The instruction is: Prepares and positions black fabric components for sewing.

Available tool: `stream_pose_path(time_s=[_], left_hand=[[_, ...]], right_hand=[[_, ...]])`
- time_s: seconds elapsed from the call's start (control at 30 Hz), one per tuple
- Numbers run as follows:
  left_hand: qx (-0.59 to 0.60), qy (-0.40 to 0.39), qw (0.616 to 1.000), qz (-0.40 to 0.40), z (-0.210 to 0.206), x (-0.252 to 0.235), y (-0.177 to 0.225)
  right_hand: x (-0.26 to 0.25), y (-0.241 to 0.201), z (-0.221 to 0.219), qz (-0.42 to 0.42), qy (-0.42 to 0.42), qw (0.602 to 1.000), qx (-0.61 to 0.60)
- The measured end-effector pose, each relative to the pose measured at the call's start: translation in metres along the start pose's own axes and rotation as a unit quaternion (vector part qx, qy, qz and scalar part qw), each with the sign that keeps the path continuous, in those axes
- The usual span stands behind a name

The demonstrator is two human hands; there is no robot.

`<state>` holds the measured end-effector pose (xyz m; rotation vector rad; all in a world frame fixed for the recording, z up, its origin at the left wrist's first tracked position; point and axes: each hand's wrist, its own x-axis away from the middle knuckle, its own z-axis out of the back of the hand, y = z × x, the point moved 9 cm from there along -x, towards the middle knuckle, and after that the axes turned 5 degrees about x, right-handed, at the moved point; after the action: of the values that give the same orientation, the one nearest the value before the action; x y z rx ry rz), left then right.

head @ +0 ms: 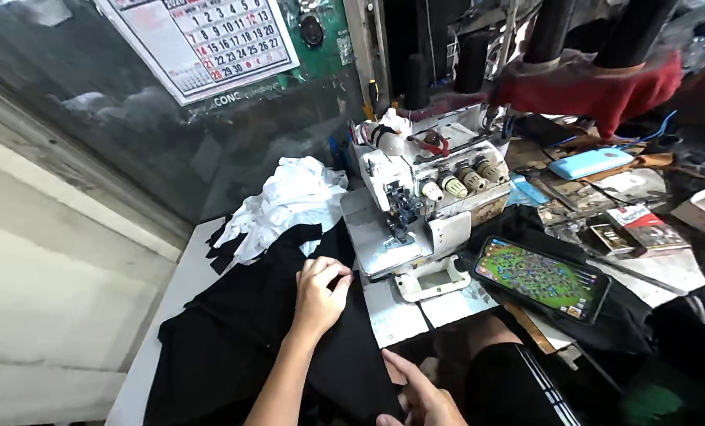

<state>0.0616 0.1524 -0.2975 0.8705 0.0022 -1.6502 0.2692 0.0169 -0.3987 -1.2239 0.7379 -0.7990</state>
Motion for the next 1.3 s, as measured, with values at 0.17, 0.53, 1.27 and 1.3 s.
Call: stream_pose_path(time_s=[0.17,0.53,1.27,1.3], left_hand=[[-0.043,0.039,0.998,-0.026,0.019,-0.002,0.015],[0.051,0.051,0.997,0.009,0.024,-0.005,0.007],[0.154,0.03,0.988,-0.001,0.044,-0.005,0.003],[0.148,0.035,0.988,-0.004,0.044,-0.005,0.005]], right_hand=[[-0.002,-0.004,0.002,0.014,0.0,1.0,0.012],[-0.007,0.018,-0.006,-0.017,-0.005,1.0,0.016],[-0.033,0.016,-0.001,0.041,-0.002,0.999,0.015],[-0.028,0.016,0.001,0.04,0.005,0.999,0.02]])
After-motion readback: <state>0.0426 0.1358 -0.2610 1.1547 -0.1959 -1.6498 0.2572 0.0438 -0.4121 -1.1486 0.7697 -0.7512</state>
